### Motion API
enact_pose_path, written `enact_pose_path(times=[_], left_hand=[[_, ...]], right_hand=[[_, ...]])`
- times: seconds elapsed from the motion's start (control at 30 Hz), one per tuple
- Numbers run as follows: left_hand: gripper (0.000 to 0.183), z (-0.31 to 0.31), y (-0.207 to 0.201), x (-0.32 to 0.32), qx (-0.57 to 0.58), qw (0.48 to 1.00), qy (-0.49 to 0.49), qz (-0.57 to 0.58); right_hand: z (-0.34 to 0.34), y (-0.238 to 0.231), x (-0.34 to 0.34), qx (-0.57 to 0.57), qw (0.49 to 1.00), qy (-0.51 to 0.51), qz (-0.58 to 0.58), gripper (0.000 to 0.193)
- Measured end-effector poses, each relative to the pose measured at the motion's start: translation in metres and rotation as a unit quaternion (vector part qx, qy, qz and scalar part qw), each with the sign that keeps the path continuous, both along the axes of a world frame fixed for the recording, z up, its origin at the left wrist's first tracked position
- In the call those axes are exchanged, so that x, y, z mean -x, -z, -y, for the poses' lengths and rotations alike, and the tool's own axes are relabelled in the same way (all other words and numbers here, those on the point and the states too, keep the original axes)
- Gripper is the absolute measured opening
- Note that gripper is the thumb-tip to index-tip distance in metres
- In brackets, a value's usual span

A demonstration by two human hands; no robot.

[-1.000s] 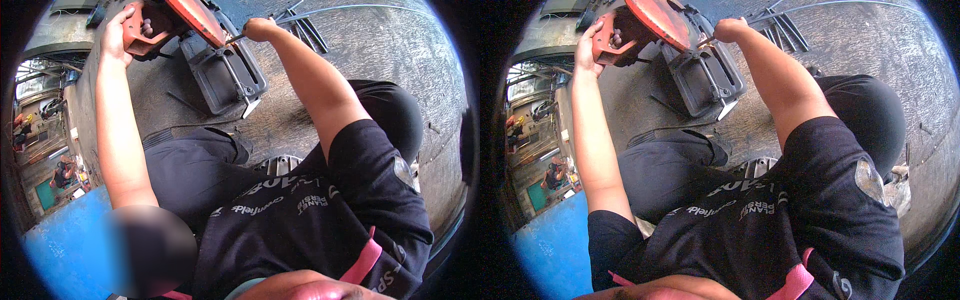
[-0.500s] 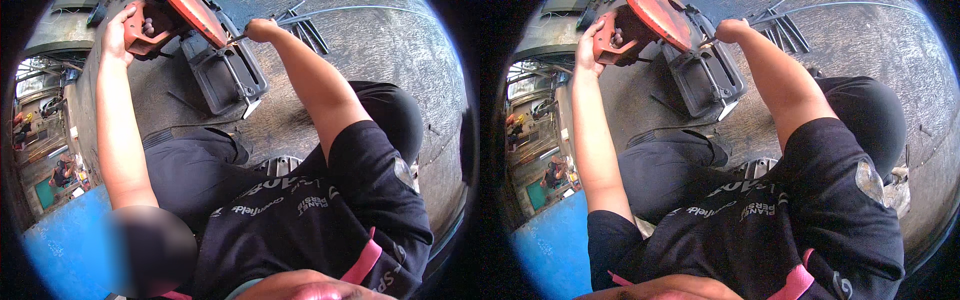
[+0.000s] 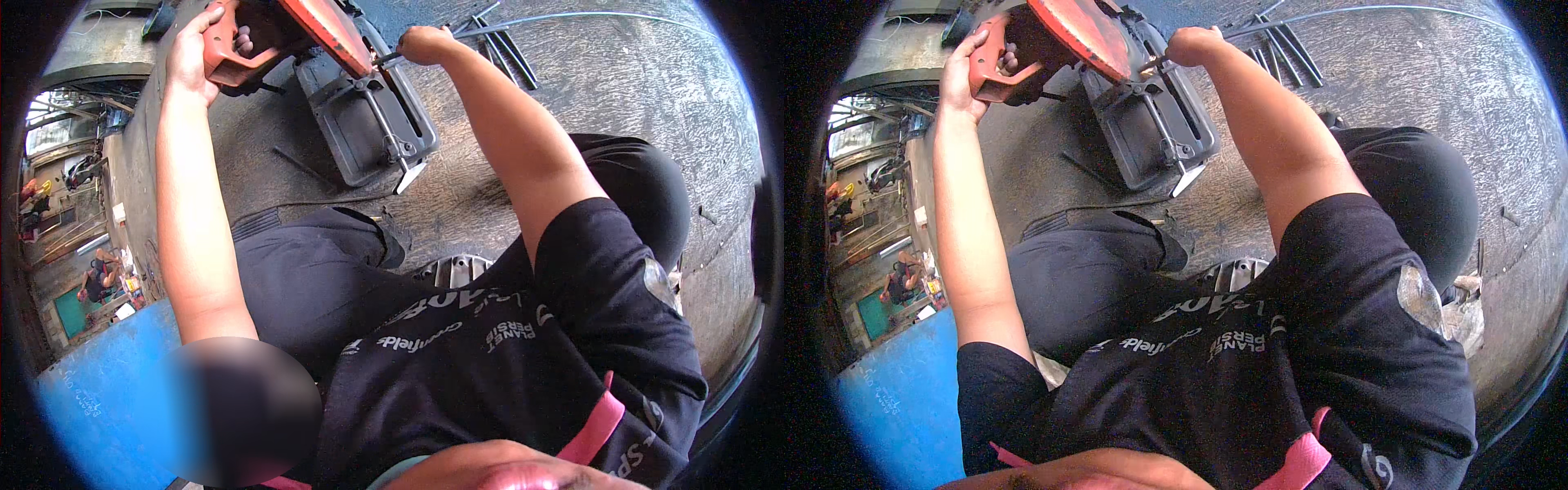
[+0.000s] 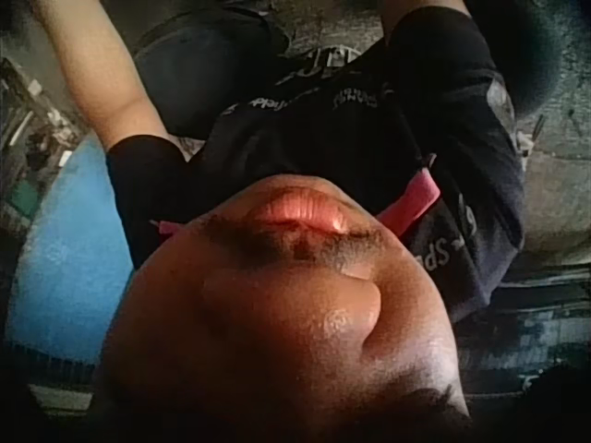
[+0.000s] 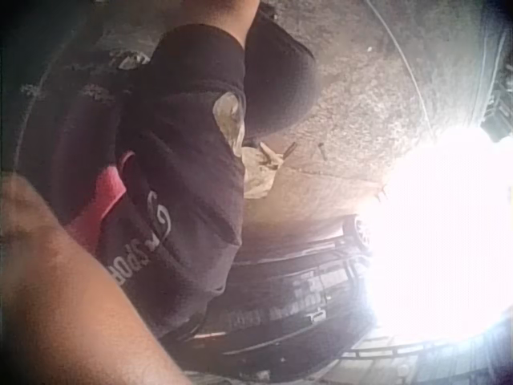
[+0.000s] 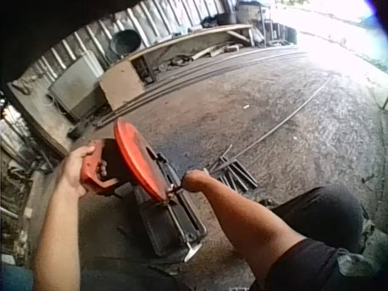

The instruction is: Cutting thin metal rods to length using a chop saw on a workshop floor.

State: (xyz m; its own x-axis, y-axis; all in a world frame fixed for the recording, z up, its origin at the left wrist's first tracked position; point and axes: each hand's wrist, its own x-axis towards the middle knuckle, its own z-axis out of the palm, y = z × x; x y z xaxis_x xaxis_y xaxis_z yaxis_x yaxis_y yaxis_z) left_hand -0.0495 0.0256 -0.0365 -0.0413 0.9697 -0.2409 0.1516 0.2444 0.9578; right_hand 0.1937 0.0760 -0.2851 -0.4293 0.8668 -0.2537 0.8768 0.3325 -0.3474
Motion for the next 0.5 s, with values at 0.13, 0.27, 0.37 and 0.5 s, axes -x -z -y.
enact_pose_path(times=[0.13, 0.27, 0.37, 0.5], left_hand=[[0.039, 0.001, 0.001, 0.002, 0.006, 1.0, -0.008, 0.011], [0.039, -0.004, 0.005, 0.0, 0.007, 1.0, 0.001, 0.019], [0.039, 0.001, 0.001, 0.0, 0.008, 1.0, 0.003, 0.006], [0.041, 0.003, -0.003, -0.003, 0.0, 1.0, 0.01, -0.002]], right_hand=[[0.005, -0.003, 0.002, 0.012, 0.999, 0.027, -0.018, 0.033], [0.006, -0.003, -0.006, 0.031, 0.999, -0.017, -0.001, 0.032], [0.008, -0.007, -0.003, 0.012, 1.0, -0.013, -0.002, 0.031], [0.004, -0.003, -0.001, 0.017, 1.0, -0.016, -0.004, 0.032]])
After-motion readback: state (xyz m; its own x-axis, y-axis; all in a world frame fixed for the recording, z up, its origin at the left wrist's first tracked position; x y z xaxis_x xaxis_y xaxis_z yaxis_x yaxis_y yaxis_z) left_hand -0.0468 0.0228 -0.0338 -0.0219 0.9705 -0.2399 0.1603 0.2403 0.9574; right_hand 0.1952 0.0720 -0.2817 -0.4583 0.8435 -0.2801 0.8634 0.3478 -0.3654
